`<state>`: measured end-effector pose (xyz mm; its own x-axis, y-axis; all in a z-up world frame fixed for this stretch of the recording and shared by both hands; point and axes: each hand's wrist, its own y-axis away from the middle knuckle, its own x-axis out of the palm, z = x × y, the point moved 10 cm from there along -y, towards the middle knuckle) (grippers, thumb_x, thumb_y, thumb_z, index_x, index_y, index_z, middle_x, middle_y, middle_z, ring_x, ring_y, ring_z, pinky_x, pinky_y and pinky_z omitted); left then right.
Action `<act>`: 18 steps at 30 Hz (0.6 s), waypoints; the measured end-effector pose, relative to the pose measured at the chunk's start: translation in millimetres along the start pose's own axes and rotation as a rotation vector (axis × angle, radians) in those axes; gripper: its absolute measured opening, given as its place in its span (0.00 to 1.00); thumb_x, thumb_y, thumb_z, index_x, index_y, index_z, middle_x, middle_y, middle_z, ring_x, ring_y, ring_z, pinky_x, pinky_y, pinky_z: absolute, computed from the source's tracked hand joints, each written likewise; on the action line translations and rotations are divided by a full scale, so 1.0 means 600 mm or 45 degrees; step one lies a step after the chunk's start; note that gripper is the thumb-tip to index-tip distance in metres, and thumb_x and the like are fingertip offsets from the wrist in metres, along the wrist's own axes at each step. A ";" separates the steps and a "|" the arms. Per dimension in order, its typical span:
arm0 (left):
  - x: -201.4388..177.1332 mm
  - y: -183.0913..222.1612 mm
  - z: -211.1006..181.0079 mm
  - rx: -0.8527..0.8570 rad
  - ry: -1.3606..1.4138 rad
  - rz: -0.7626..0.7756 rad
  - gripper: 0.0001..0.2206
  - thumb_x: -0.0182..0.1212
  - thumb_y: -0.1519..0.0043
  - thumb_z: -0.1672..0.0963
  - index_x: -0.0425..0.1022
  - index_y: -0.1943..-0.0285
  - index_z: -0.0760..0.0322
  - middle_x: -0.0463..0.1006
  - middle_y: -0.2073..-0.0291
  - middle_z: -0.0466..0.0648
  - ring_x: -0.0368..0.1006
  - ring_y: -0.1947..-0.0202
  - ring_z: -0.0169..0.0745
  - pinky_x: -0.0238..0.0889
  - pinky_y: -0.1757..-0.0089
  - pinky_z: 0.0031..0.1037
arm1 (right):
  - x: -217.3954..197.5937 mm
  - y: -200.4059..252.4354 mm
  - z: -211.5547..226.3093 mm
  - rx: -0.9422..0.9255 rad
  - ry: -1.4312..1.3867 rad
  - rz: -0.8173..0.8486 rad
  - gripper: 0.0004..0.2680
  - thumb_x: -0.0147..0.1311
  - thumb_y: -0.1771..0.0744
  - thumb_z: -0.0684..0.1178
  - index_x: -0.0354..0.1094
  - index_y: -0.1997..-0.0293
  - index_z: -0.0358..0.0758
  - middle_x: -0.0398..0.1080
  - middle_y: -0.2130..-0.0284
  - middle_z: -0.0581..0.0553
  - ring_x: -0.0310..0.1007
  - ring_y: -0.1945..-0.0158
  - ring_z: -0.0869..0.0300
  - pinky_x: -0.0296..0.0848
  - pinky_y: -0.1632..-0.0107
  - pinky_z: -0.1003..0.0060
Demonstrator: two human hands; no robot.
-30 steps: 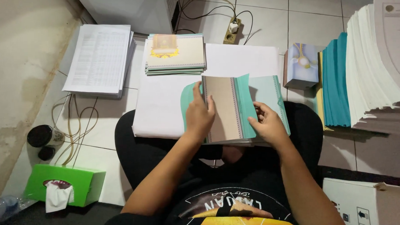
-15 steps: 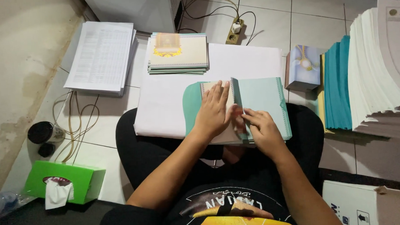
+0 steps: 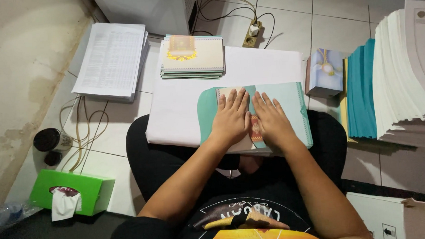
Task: Folding invitation cards and inserting them into decorative envelopes.
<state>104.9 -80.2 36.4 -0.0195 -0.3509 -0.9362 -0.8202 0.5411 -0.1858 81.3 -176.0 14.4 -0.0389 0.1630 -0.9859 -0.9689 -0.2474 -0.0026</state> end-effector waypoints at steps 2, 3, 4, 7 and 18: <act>0.004 -0.002 0.002 0.003 0.001 0.012 0.29 0.40 0.33 0.51 0.54 0.22 0.64 0.55 0.24 0.55 0.49 0.24 0.56 0.35 0.31 0.52 | -0.003 0.053 0.023 0.005 -0.023 0.009 0.26 0.38 0.33 0.41 0.42 0.22 0.40 0.42 0.23 0.41 0.38 0.22 0.48 0.36 0.25 0.47; 0.009 -0.001 0.002 -0.004 0.004 0.026 0.29 0.39 0.33 0.51 0.53 0.22 0.64 0.54 0.24 0.55 0.48 0.24 0.56 0.34 0.31 0.52 | -0.003 0.082 0.036 0.003 -0.048 0.026 0.26 0.38 0.33 0.39 0.42 0.22 0.39 0.42 0.23 0.41 0.38 0.22 0.47 0.37 0.25 0.47; 0.008 -0.002 0.001 0.003 0.009 0.031 0.29 0.39 0.33 0.51 0.53 0.22 0.64 0.54 0.24 0.55 0.48 0.24 0.56 0.34 0.31 0.52 | 0.011 0.097 0.033 0.012 -0.047 0.029 0.26 0.38 0.33 0.39 0.42 0.22 0.39 0.42 0.23 0.41 0.38 0.22 0.47 0.37 0.25 0.47; 0.014 0.001 0.001 -0.002 0.025 0.084 0.29 0.36 0.33 0.51 0.51 0.21 0.66 0.51 0.23 0.56 0.45 0.23 0.58 0.30 0.31 0.52 | 0.034 0.116 0.031 -0.025 0.029 0.053 0.29 0.41 0.35 0.42 0.37 0.21 0.43 0.37 0.22 0.44 0.36 0.22 0.50 0.37 0.26 0.49; 0.008 -0.003 0.006 -0.010 0.001 -0.010 0.28 0.39 0.33 0.53 0.53 0.22 0.65 0.54 0.24 0.55 0.49 0.25 0.57 0.35 0.31 0.52 | 0.006 -0.050 -0.026 0.013 -0.061 -0.043 0.28 0.37 0.35 0.38 0.43 0.21 0.43 0.42 0.23 0.45 0.39 0.21 0.51 0.37 0.24 0.51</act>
